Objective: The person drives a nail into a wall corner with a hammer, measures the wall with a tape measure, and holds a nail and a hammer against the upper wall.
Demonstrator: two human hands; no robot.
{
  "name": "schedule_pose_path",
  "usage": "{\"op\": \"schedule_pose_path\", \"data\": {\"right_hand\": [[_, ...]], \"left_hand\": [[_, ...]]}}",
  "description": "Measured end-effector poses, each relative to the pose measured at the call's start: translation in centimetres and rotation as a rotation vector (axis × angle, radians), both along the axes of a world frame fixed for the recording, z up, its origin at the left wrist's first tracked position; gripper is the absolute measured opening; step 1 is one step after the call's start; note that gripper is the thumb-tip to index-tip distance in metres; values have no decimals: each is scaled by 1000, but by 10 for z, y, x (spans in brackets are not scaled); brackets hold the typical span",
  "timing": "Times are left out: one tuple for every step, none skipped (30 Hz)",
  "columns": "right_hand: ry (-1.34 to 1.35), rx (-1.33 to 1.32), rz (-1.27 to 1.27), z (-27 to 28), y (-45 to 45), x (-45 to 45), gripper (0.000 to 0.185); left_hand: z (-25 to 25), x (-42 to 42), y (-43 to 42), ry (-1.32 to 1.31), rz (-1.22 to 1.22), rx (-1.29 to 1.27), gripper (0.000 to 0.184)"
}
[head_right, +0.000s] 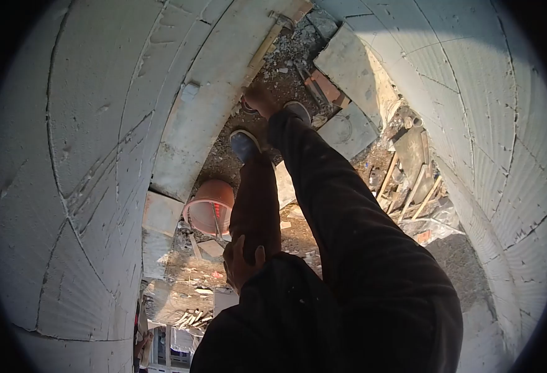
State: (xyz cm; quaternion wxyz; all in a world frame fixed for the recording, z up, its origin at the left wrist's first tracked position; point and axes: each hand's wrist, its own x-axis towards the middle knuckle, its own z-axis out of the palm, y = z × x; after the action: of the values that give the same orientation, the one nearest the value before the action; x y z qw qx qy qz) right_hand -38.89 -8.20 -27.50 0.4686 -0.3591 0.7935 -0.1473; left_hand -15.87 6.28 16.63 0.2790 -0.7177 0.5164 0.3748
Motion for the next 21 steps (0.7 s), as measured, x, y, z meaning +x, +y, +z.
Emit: {"op": "schedule_pose_path", "data": {"right_hand": [[-42,56,-45,-4,-7,11,38],[-97,77,-95,-5,-12,21,39],[-150,98,-147,-7,-16,31,39],[-215,86,-205,-8,-20,41,39],[-278,69,-262,-8,-23,47,39],[-120,-23,-208,-7,-23,52,38],[43,-122,-151,-5,-22,54,39],[208,-225,-94,-2,-22,53,40],[312,-244,-64,0,-26,45,42],[419,-259,-38,0,-30,38,46],[466,-195,-40,-3,-40,23,51],[513,-133,-41,-7,-48,6,57],[518,-73,12,-12,-55,-10,56],[521,-14,63,-17,-62,-27,56],[527,40,111,-22,-70,-46,56],[454,17,178,-28,-71,-62,53],[385,-13,244,-41,-69,-78,50],[422,-49,425,-66,-65,-93,47],[462,-101,599,-90,-62,-109,44],[511,-122,584,-94,-65,-112,41],[560,-142,569,-97,-69,-116,38]], "left_hand": [[-1,-2,-1,-10,-14,-6,62],[0,-3,-1,-24,-27,-11,59],[0,-5,-1,-38,-40,-17,56],[0,-6,-1,-38,-45,-23,54],[1,-5,-1,-39,-47,-24,53],[3,-5,-2,-34,-46,-27,52],[2,-5,0,-32,-41,-39,50],[4,-6,2,-21,-40,-46,49],[6,-6,4,-13,-39,-56,48],[2,-3,5,-3,-38,-65,47],[-6,5,13,1,-16,-59,46],[-13,13,23,0,8,-56,44],[-40,47,35,15,158,38,46],[-67,81,46,13,306,128,51],[-79,99,63,59,336,61,53],[-91,116,80,107,362,-4,55],[-74,85,52,81,254,-27,51],[-44,42,18,61,100,-67,47],[-20,15,6,66,37,-88,45],[-11,6,-5,70,21,-101,44],[0,0,-7,70,15,-106,45]]}}
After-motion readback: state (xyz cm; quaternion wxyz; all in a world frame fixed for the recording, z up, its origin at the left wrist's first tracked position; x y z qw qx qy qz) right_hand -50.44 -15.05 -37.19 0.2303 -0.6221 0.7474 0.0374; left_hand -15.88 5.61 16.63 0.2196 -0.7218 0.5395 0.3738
